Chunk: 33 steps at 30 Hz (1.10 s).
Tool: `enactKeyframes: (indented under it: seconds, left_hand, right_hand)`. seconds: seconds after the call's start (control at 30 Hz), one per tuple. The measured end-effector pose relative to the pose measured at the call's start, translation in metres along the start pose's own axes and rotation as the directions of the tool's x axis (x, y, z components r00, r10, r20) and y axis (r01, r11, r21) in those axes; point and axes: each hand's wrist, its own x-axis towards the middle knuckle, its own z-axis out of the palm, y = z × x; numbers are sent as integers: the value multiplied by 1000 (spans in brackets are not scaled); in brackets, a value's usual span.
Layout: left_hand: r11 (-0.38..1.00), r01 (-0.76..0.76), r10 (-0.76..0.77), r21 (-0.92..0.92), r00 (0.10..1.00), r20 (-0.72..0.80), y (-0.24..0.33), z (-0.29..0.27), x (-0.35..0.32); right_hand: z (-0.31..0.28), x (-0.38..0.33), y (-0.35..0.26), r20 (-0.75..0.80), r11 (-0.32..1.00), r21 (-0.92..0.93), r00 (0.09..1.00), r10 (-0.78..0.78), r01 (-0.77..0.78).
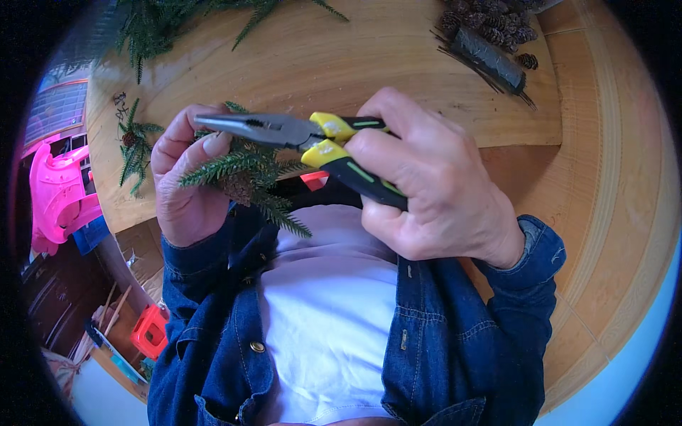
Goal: Assembling decorative items using pine cones, wire, and evergreen branches.
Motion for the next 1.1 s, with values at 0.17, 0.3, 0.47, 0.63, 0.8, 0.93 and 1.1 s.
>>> enactKeyframes:
  seconds: [0.17, 0.3, 0.47, 0.63, 0.8, 0.93, 1.1]
  left_hand:
    - [1000, -10, 11, -24, 999, 37, -3, -2, 0]
    - [1000, -4, 4, -19, 1000, 9, -7, -3, 0]
    - [1000, 7, -7, -13, 1000, -4, -9, -5, -2]
    - [997, -19, 18, 74, 1000, 13, -5, 4, -7]
    - [987, -136, 131, 83, 989, 66, -6, 0, -3]
    - [975, -207, 195, 81, 971, 138, -6, -2, -2]
    - [934, -311, 276, 177, 941, 196, -12, -5, -1]
  right_hand:
    - [3, 0, -1, 55, 995, -100, 998, -23, 29]
    - [7, -2, 1, 37, 989, -143, 999, -30, 35]
    - [9, -5, 2, 21, 978, -205, 999, -36, 39]
    - [3, -10, 6, 108, 999, 16, 993, 39, -41]
    - [-9, -13, 13, 251, 890, 398, 959, 128, -223]
    - [-7, -21, 16, 344, 759, 549, 922, 177, -350]
    - [-10, -20, 18, 458, 724, 550, 875, 155, -416]
